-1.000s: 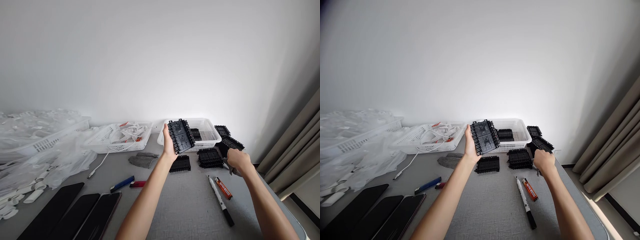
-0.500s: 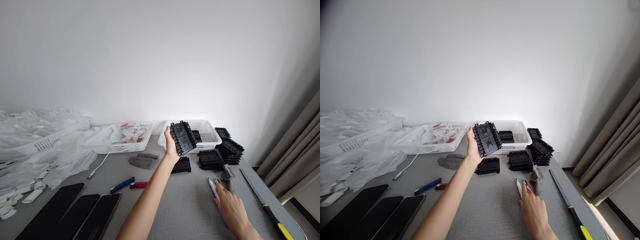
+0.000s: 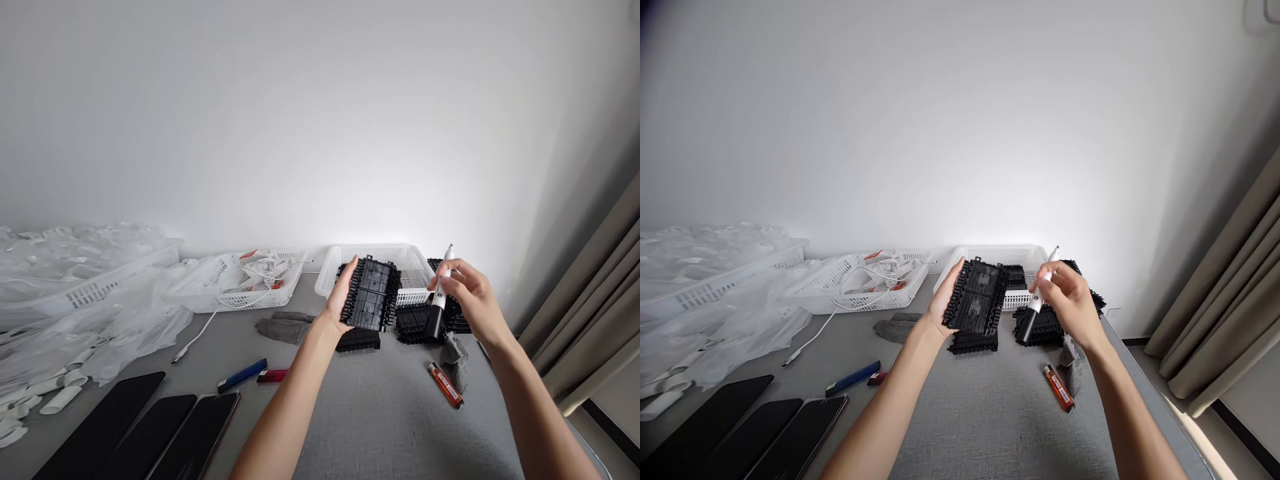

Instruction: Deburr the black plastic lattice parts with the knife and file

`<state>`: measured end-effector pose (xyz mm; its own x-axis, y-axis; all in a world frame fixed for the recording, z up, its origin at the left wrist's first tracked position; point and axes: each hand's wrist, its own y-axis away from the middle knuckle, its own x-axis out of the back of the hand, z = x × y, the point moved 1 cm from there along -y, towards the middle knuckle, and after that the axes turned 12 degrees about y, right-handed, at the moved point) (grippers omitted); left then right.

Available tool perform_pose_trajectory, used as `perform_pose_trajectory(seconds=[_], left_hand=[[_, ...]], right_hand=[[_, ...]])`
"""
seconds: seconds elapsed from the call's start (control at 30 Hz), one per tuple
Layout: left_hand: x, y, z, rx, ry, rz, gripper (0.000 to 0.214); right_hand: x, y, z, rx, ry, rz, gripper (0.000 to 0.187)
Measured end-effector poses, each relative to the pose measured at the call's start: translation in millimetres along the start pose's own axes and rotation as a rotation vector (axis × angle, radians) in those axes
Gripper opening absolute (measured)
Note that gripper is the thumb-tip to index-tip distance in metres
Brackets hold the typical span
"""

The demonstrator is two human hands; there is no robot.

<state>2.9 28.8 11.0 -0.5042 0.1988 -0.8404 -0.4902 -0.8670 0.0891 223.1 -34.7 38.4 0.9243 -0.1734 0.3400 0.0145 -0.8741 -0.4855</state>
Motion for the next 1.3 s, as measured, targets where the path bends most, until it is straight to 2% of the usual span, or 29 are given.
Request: perform_pose_trajectory(seconds=[0.1, 0.2, 0.33, 0.43, 0.53, 0.63, 0.7, 0.77, 0.83, 0.93, 1.0, 1.13, 1.2, 1.3], left_hand=[[0.8, 1.5, -3.2, 0.101, -0.094, -0.020, 0.046], [-0.5, 3.1, -7.3, 0.202, -0.167, -0.046, 0.049], [-0.8, 5.1, -6.4, 0.197, -0.197, -0.027, 0.049], [2.5, 4.6, -0.7, 0.187, -0.191, -0.040, 0.050], [6.1, 3.5, 7.5, 0.176, -0.166, -0.108, 0.060], [4.9, 2.8, 12.8, 0.050, -0.133, -0.246, 0.071], [1.4, 1.5, 10.9, -0.142, -0.164, -0.323, 0.071], [-2.4, -1.6, 3.4, -0.359, -0.286, -0.345, 0.068], [-4.2, -6.7, -6.6, -0.543, -0.486, -0.286, 0.064], [0.1, -14.3, -15.8, -0.744, -0.661, -0.076, 0.039], [6.2, -16.6, -14.7, -0.810, -0.706, 0.065, 0.032], [14.9, -13.2, -3.6, -0.866, -0.680, 0.247, 0.029], [14.8, -9.9, 0.6, -0.915, -0.706, 0.285, 0.027], [11.9, -6.2, 2.4, -0.954, -0.725, 0.269, 0.026]], right_hand=[[-14.6, -19.9, -7.9, 0.062, 0.042, 0.000, 0.019], [-34.7, -26.9, -6.0, 0.093, 0.186, -0.026, 0.024], [-49.5, -27.6, 2.9, 0.107, 0.324, -0.086, 0.017], [-52.2, -28.4, 12.2, 0.108, 0.287, -0.108, 0.012], [-52.9, -33.1, 24.2, 0.033, 0.115, -0.011, 0.016], [-55.5, -39.6, 36.2, -0.062, -0.130, 0.156, 0.026], [-60.9, -42.2, 41.6, -0.119, -0.263, 0.280, 0.033], [-70.4, -42.2, 43.6, -0.150, -0.368, 0.359, 0.038], [-82.2, -40.0, 42.0, -0.142, -0.428, 0.363, 0.040], [-94.8, -35.8, 36.8, -0.107, -0.434, 0.276, 0.040], [-95.3, -34.7, 34.2, -0.092, -0.421, 0.232, 0.039], [-80.4, -37.1, 32.8, -0.055, -0.409, 0.273, 0.034], [-70.7, -38.2, 32.0, -0.018, -0.422, 0.284, 0.030], [-58.1, -36.9, 28.3, 0.054, -0.468, 0.262, 0.028]])
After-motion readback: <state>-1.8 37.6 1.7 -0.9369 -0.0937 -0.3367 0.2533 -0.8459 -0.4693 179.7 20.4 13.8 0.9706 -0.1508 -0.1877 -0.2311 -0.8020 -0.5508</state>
